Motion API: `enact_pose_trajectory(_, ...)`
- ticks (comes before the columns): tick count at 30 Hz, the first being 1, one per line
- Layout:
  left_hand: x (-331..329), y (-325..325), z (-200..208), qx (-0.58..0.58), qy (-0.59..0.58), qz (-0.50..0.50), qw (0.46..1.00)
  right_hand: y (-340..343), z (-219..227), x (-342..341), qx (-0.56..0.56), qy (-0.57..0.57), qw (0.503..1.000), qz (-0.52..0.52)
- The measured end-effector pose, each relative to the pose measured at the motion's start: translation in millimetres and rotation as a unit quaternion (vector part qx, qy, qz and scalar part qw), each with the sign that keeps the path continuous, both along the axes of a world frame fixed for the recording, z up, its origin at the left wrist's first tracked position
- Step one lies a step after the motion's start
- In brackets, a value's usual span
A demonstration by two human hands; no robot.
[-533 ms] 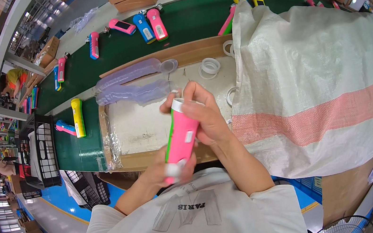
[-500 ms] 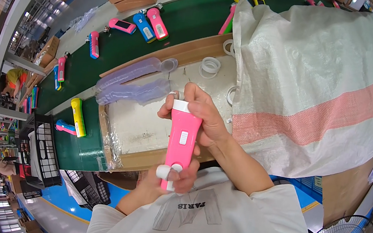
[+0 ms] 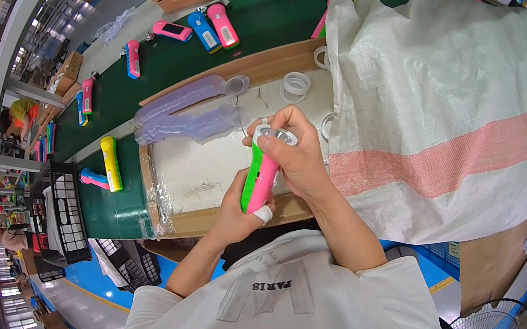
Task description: Assembling the bodies and caps of various colored plastic flashlights on a factory assembly line.
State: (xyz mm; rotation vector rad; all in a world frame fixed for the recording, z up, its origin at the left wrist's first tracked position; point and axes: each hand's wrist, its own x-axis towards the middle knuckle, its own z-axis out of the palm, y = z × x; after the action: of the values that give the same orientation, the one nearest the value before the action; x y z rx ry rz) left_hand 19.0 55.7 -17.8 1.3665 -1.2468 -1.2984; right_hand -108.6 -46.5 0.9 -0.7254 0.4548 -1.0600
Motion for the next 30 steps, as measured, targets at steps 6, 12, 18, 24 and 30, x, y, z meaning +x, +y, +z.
enact_pose_trajectory(6, 26, -15, -2, 0.217, 0.314, -0.034, 0.923, -23, -22, -4, 0.103, -0.004, 0.994, 0.033)
enact_pose_trajectory(12, 31, -22, -1, 0.217, 0.460, -0.053, 0.859, -22, -18, 6, 0.117, -0.043, 0.989, 0.074)
enact_pose_trajectory(18, 6, -22, 11, -0.030, -0.188, 0.032, 0.981, -21, -7, 12, 0.041, 0.028, 0.999, 0.016)
enact_pose_trajectory(24, 4, 5, 10, 0.141, 0.245, -0.022, 0.959, -10, 2, 13, 0.064, -0.045, 0.995, 0.061)
enact_pose_trajectory(30, -11, 25, 19, 0.190, 0.665, -0.129, 0.710, 1, -6, 19, 0.083, -0.268, 0.952, 0.123)
